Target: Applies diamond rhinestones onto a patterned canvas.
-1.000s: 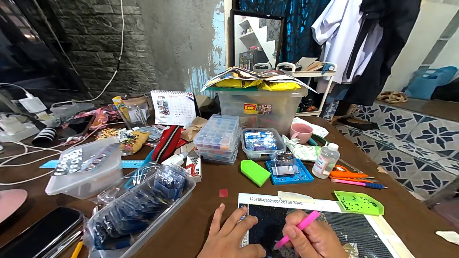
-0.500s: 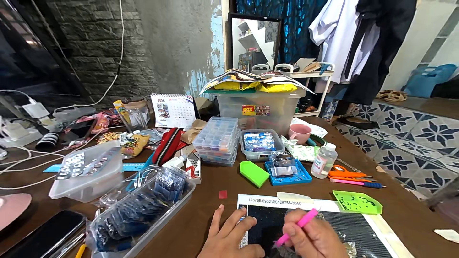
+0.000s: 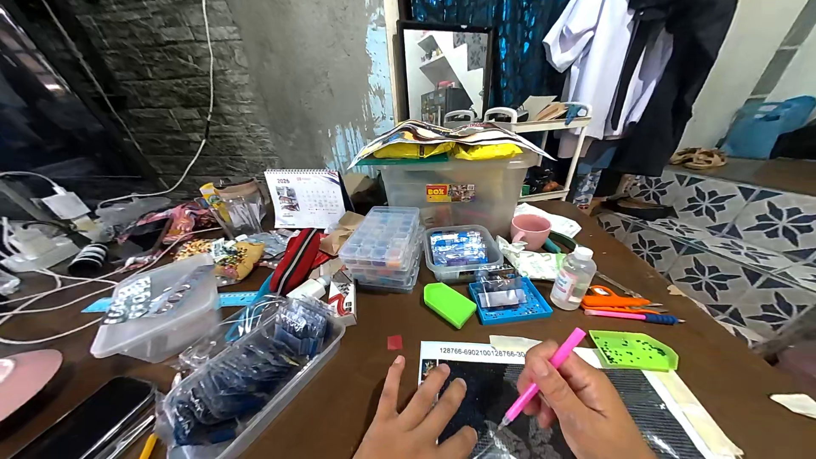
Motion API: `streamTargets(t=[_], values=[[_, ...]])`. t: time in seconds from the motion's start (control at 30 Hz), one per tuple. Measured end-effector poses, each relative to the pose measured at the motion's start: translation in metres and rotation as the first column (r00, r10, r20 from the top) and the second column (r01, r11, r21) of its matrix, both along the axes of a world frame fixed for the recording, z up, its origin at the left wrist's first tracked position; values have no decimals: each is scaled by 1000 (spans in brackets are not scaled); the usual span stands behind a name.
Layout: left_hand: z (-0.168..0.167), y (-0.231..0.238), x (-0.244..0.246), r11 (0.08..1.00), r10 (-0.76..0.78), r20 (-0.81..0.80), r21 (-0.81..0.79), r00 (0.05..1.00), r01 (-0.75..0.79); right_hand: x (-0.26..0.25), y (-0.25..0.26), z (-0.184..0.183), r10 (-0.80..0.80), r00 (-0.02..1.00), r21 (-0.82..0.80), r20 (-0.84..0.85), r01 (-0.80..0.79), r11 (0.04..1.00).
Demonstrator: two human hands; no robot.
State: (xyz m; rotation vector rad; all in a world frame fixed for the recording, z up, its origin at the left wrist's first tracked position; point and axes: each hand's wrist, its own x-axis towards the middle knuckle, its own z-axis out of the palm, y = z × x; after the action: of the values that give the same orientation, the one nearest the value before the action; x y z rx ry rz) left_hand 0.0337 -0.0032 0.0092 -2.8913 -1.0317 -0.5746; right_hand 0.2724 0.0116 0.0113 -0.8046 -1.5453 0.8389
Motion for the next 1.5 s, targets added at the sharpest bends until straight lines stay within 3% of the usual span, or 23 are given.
streamTargets(t=[0.17, 0.3, 0.43, 1.27, 1.5], values=[[-11, 2, -3, 999, -14, 35, 52, 999, 12, 3, -11, -1, 225, 965, 126, 135, -242, 962], [-14, 7, -12, 998, -65, 100, 32, 993, 62, 1, -15, -1, 267, 932, 203, 244, -318, 926], [-15, 13, -18, 996, -87, 179, 2, 980, 88, -1, -15, -3, 285, 925, 204, 252, -338, 919], [-16, 16, -18, 987, -52, 270, -132, 961, 90, -7, -18, -2, 295, 898, 203, 328, -371, 906], [-17, 18, -18, 983, 9, 353, -174, 936, 56, -3, -17, -4, 265, 951, 59, 160, -277, 959]])
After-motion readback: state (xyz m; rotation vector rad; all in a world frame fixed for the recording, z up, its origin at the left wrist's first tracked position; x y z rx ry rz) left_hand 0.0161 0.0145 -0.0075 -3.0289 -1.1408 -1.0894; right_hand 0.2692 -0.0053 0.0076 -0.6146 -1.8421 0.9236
